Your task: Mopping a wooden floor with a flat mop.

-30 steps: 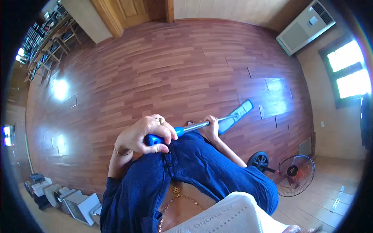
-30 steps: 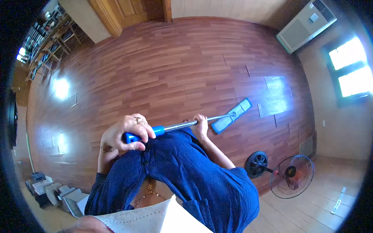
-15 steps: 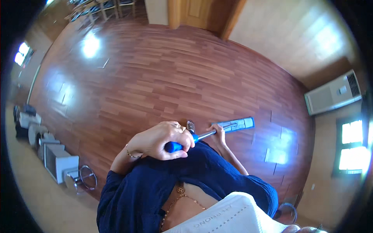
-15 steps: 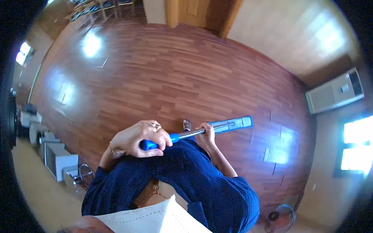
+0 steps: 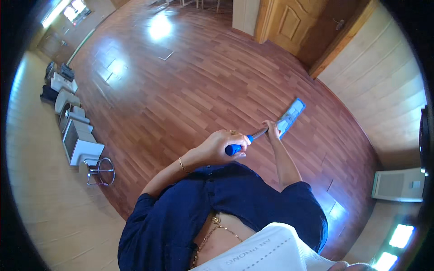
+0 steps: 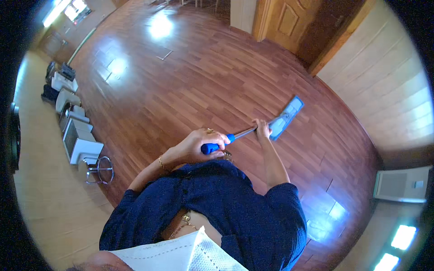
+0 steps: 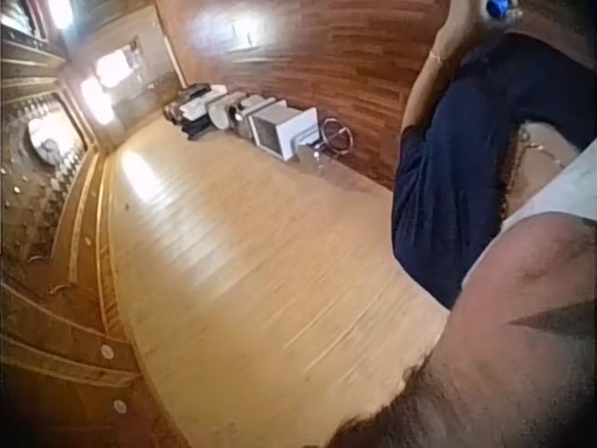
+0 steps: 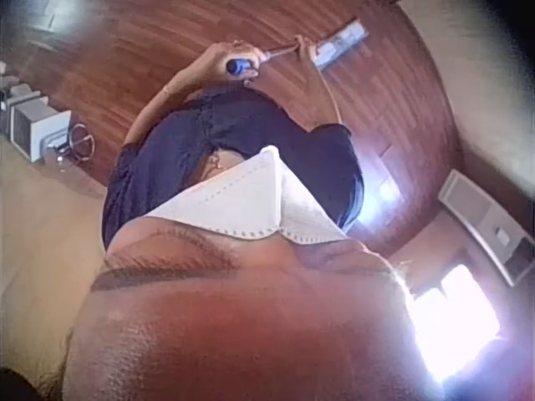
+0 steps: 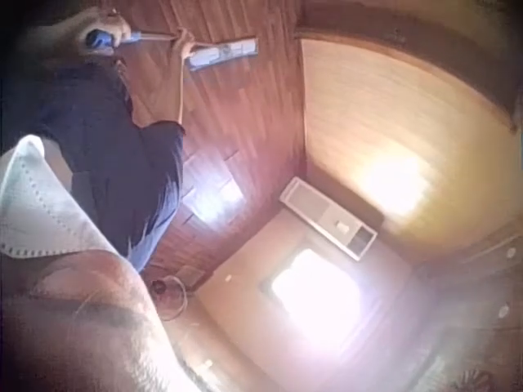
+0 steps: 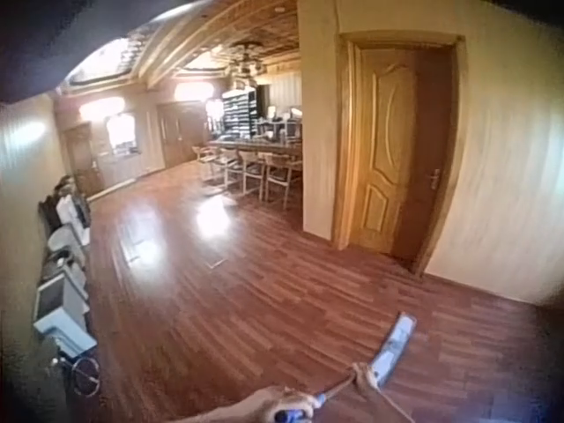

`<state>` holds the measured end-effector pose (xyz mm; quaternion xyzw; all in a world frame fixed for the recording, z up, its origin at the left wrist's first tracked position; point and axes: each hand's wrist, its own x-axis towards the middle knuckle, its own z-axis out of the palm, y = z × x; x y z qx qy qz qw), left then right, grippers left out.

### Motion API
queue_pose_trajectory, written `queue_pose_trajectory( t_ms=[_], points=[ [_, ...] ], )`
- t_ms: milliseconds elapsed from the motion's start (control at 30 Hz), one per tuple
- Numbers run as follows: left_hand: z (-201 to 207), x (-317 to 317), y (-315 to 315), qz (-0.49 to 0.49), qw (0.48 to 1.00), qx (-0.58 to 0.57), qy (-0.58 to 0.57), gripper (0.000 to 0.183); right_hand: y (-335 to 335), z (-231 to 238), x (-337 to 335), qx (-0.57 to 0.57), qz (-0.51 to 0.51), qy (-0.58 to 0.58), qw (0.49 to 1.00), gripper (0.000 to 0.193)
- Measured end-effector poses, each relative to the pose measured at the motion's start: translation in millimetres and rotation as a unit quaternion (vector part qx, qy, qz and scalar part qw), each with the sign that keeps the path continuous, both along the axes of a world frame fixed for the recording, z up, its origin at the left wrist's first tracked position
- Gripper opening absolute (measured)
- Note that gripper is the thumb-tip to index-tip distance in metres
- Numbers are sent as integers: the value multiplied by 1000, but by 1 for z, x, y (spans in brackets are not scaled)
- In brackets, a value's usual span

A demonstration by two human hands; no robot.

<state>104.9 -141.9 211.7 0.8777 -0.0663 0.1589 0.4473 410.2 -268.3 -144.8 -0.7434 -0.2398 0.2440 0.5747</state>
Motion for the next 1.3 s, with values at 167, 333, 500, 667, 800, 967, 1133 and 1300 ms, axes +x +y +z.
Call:
queue_pose_trajectory(
  t_ms=[167,333,500,667,800,967,1133,1300],
  points=[
    [-7,-22,-8,124,987,74,74,19,77,4,-10,-97,126,-148,976,30],
    [14,-60,-11,229,969,84,36,19,143,66,-67,-153,310,-298,890,12],
    [58,-111,-30,329,940,89,-8,13,173,118,-160,0,377,-409,831,15],
    [117,-151,-61,389,905,156,-74,18,168,181,-260,59,486,-305,817,12],
    [135,-178,-87,430,871,178,-159,33,153,207,-327,145,575,-273,757,12],
    [164,-225,-117,380,898,199,-97,46,126,211,-411,147,695,-235,663,11],
    [176,-253,-132,402,891,194,-86,46,111,223,-457,137,766,-208,593,9],
    [166,-285,-123,392,892,192,-117,42,116,221,-458,98,750,-232,611,7]
  ],
)
